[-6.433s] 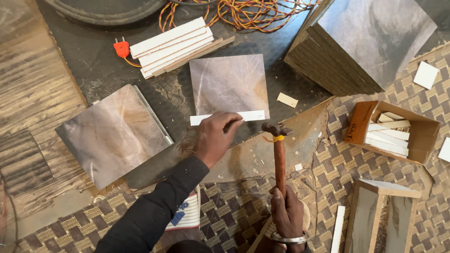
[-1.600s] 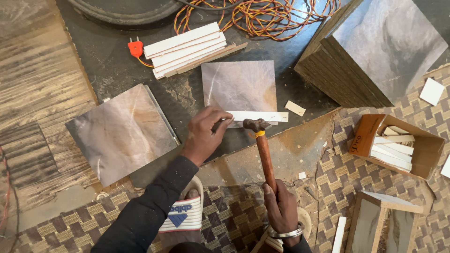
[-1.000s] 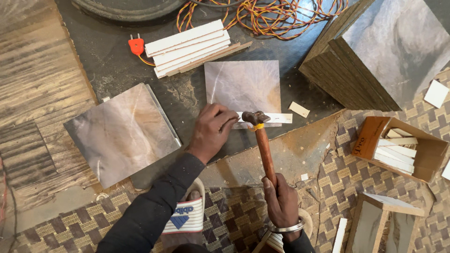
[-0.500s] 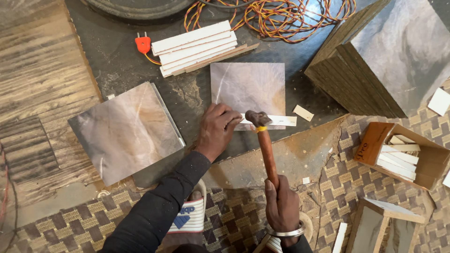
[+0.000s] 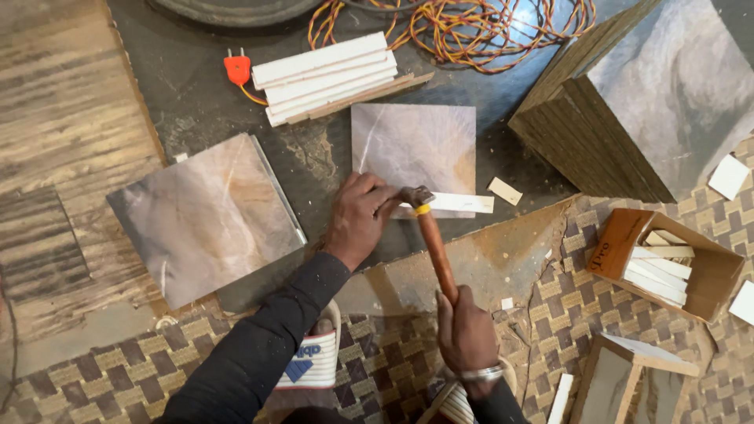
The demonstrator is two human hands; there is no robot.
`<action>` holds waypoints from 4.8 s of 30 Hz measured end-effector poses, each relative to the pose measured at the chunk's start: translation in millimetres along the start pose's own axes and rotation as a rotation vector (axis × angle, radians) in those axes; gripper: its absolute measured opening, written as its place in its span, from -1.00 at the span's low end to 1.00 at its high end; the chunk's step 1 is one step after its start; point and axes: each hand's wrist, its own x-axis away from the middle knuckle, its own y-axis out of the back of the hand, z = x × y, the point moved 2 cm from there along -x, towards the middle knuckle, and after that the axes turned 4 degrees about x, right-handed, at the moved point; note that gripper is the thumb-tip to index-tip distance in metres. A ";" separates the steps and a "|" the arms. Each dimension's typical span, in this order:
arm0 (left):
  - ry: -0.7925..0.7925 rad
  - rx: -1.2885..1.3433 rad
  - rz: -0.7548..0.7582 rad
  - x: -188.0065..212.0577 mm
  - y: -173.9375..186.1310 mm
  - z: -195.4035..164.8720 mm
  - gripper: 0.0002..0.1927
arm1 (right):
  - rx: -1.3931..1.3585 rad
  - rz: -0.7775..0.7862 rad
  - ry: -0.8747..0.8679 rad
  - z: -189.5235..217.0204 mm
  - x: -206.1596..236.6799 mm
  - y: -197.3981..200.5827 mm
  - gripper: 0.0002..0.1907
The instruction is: The person kneels on the workshop floor and hammers small nails along white wooden strips laid across the edges of square boards, attaching the strips one by one. They position each strip, drive nails with a claw hammer, and set finished boards aside while taking new strips from a cardboard box.
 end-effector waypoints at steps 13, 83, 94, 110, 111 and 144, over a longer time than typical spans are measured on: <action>-0.024 0.049 -0.016 0.6 -2.5 1.6 -0.91 | -0.096 -0.171 0.144 -6.4 4.5 6.5 -0.73; -0.041 -0.641 0.169 68.3 82.8 -8.8 -0.73 | -0.157 -0.148 0.128 -10.4 11.5 -16.0 -0.71; -0.048 -0.573 0.137 61.6 86.2 -13.8 -0.95 | -0.184 -0.106 0.087 -15.1 12.2 -14.7 -0.68; 0.141 -0.067 0.033 49.7 78.6 -30.8 -0.78 | -0.230 -0.084 0.054 -17.0 16.0 -8.0 -0.61; 0.161 -0.034 0.054 47.0 73.9 -29.6 -0.82 | -0.237 -0.085 0.046 -15.4 17.2 -6.0 -0.61; -0.149 -0.176 0.068 0.8 0.7 -4.9 -0.91 | -0.157 -0.201 0.180 13.5 16.1 1.8 -0.73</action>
